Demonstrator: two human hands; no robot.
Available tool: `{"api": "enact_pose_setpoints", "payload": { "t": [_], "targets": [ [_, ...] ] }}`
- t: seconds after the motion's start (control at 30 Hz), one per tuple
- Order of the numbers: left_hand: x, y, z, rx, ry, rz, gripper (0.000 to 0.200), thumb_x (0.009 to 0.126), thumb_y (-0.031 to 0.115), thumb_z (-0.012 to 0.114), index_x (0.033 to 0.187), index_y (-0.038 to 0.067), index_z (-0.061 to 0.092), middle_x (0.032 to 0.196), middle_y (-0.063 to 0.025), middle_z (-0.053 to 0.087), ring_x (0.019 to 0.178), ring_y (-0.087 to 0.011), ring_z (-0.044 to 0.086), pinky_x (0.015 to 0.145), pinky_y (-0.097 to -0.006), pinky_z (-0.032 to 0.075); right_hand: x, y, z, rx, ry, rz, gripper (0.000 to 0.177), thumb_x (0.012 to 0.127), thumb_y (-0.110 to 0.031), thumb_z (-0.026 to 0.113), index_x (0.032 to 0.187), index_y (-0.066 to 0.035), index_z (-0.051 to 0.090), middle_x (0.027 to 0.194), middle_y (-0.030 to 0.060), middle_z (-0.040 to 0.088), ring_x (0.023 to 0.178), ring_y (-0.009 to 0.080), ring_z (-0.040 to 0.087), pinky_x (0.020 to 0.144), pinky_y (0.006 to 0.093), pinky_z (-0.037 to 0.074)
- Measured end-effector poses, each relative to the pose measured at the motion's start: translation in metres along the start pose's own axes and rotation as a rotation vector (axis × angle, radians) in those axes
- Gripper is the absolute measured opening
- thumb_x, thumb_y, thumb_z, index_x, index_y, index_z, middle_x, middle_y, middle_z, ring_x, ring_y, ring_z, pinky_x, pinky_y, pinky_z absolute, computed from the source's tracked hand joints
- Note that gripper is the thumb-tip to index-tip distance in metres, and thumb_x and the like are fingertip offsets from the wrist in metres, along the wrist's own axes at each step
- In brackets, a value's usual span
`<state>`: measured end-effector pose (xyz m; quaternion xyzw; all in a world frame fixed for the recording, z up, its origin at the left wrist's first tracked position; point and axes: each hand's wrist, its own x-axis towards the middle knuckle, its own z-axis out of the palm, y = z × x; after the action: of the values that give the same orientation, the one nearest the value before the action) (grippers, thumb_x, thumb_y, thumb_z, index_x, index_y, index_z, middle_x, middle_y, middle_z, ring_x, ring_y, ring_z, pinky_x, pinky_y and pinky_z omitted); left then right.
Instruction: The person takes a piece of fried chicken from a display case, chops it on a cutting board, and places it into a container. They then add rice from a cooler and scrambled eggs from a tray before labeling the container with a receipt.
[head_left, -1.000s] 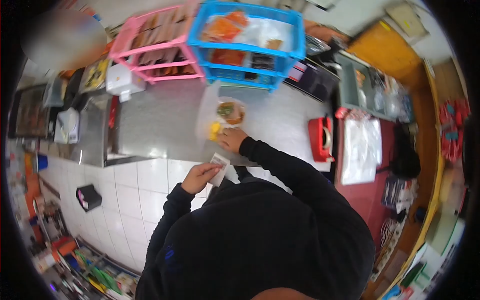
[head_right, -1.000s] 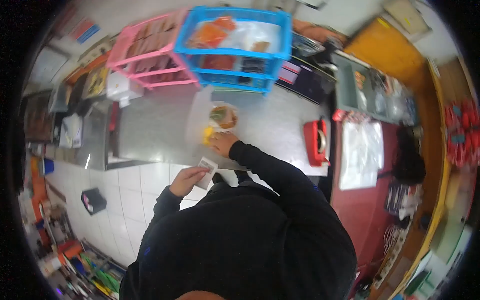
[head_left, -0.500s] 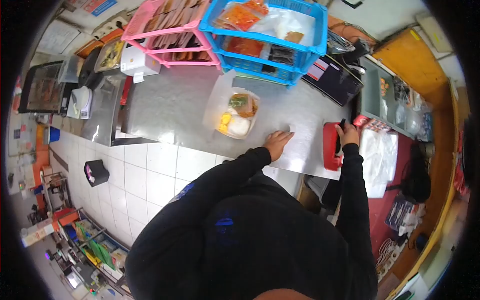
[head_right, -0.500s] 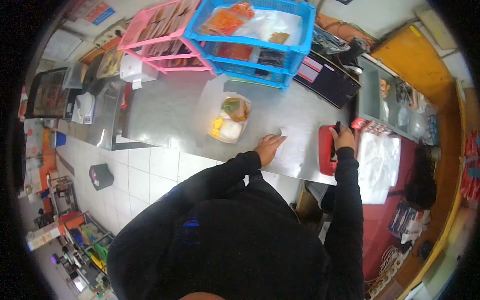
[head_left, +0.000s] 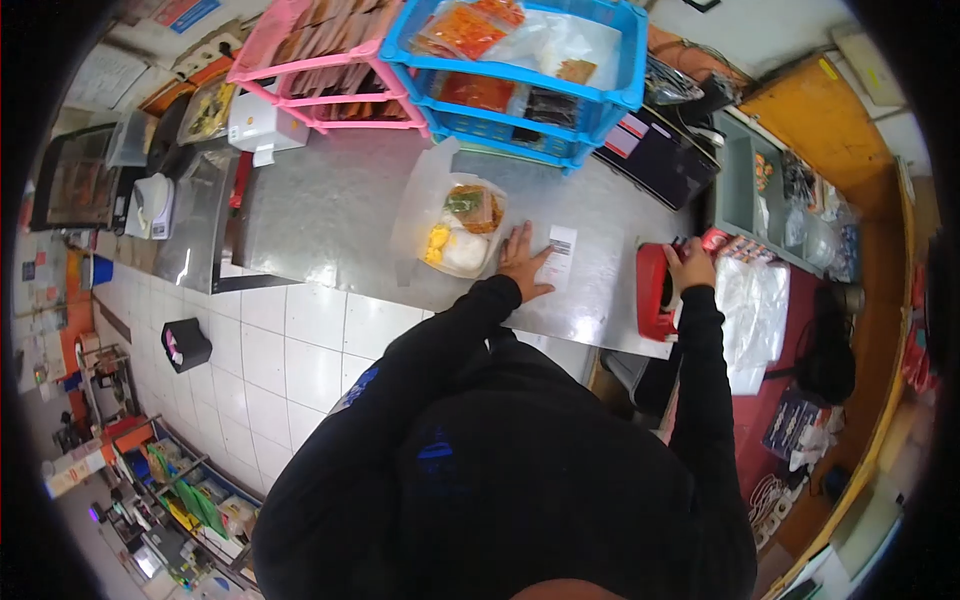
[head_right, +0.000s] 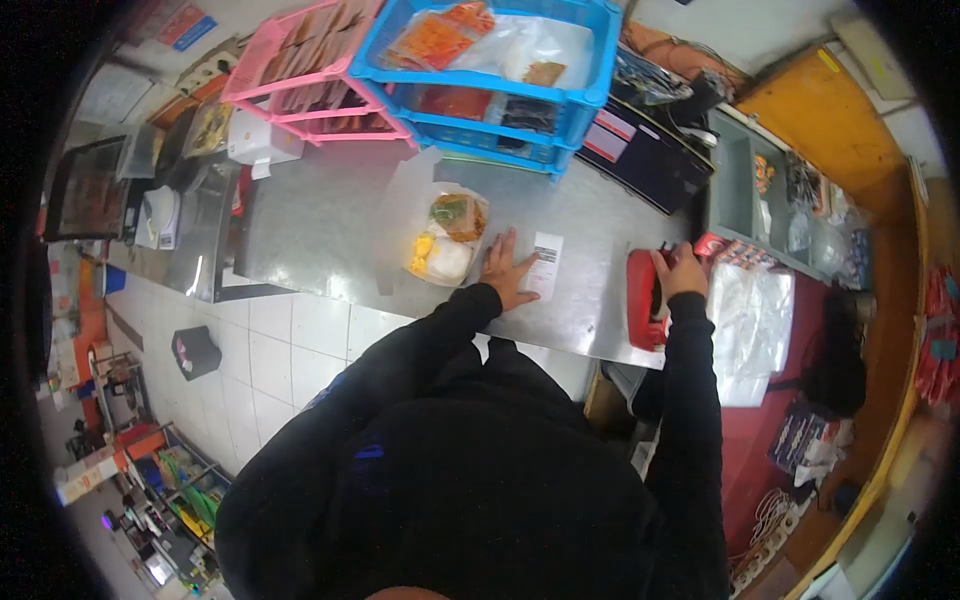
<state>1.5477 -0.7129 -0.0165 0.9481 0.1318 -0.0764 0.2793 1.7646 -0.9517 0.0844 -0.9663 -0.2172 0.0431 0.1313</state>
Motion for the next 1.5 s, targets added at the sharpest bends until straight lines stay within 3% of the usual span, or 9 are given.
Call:
{"api": "enact_pose_setpoints", "payload": {
  "t": [0.2,0.37,0.5,0.6,0.67,0.97,1.07,1.3,1.5],
  "targets": [
    [0.001,0.000,-0.003,-0.006,-0.016,-0.051,0.083,0.061,0.048,0.073,0.133,0.026,0.037,0.144,-0.0236,-0.008,0.132,-0.0435,-0.006,0.104,-0.0542,0.008,0.009,0.014,0.002,0.044,-0.055,-0.118,0.031,0.073,-0.030,0.070,0.077,-0.002,0.055,0.069,0.0143,0.059,0.066,0.0315,0.058,0.060,0.0396,0.046],
    [0.001,0.002,-0.004,0.017,-0.037,-0.071,0.087,0.060,0.051,0.072,0.135,0.030,0.033,0.144,-0.0235,-0.009,0.132,-0.0437,-0.007,0.104,-0.0542,0.007,0.016,0.055,0.014,0.328,-0.337,-0.079,0.031,0.071,-0.015,0.071,0.064,-0.008,0.042,0.056,0.0006,0.043,0.054,0.0087,0.042,0.049,0.0249,0.036],
    [0.000,0.002,-0.006,0.057,-0.039,-0.074,0.087,0.060,0.052,0.071,0.135,0.031,0.032,0.144,-0.0230,-0.009,0.132,-0.0432,-0.007,0.104,-0.0540,0.007,0.009,0.024,-0.023,0.767,0.000,-0.083,0.012,0.079,-0.009,0.062,0.078,-0.005,0.051,0.062,0.0005,0.052,0.058,0.0082,0.050,0.054,0.0222,0.039],
    [-0.003,0.004,-0.009,0.031,-0.026,-0.075,0.088,0.060,0.052,0.071,0.136,0.030,0.032,0.144,-0.0226,-0.009,0.132,-0.0429,-0.007,0.104,-0.0538,0.007,-0.016,-0.048,-0.067,1.178,-0.186,0.211,0.008,0.082,-0.006,0.058,0.090,-0.004,0.056,0.069,0.0035,0.058,0.064,0.0085,0.055,0.056,0.0212,0.043],
    [-0.004,0.003,-0.008,0.039,-0.012,-0.086,0.088,0.060,0.053,0.071,0.136,0.030,0.032,0.144,-0.0225,-0.010,0.132,-0.0428,-0.007,0.104,-0.0536,0.007,-0.029,-0.055,-0.025,1.287,-0.383,0.063,0.013,0.084,-0.006,0.056,0.096,-0.003,0.058,0.072,0.0051,0.060,0.066,0.0093,0.057,0.057,0.0221,0.046],
    [-0.006,0.007,-0.005,0.044,-0.063,-0.163,0.090,0.061,0.056,0.069,0.137,0.031,0.028,0.143,-0.0234,-0.014,0.132,-0.0441,-0.009,0.102,-0.0571,0.008,-0.061,-0.098,0.134,0.706,-0.513,-0.196,0.013,0.073,-0.015,0.063,0.079,-0.005,0.058,0.069,0.0079,0.061,0.063,0.0159,0.059,0.060,0.0285,0.046],
    [-0.006,0.007,-0.004,0.041,-0.071,-0.165,0.090,0.062,0.056,0.068,0.138,0.032,0.026,0.143,-0.0234,-0.015,0.132,-0.0442,-0.010,0.102,-0.0574,0.008,-0.056,-0.108,0.128,0.693,-0.423,-0.208,0.010,0.075,-0.011,0.060,0.080,-0.004,0.057,0.066,0.0025,0.058,0.061,0.0088,0.053,0.059,0.0236,0.044],
    [-0.006,0.004,-0.002,0.034,-0.070,-0.160,0.089,0.063,0.055,0.068,0.138,0.033,0.026,0.143,-0.0230,-0.015,0.132,-0.0441,-0.009,0.103,-0.0561,0.008,-0.058,-0.100,0.126,0.554,-0.481,-0.206,0.018,0.071,-0.022,0.063,0.080,-0.007,0.060,0.069,0.0097,0.062,0.064,0.0222,0.061,0.060,0.0309,0.047],
    [-0.006,0.004,-0.002,0.016,-0.061,-0.157,0.088,0.064,0.053,0.068,0.138,0.033,0.025,0.144,-0.0225,-0.014,0.132,-0.0434,-0.008,0.103,-0.0559,0.008,-0.065,-0.093,0.115,0.512,-0.486,-0.199,0.013,0.073,-0.019,0.062,0.076,-0.006,0.059,0.064,0.0069,0.061,0.059,0.0164,0.059,0.057,0.0283,0.046]
  ]
}}
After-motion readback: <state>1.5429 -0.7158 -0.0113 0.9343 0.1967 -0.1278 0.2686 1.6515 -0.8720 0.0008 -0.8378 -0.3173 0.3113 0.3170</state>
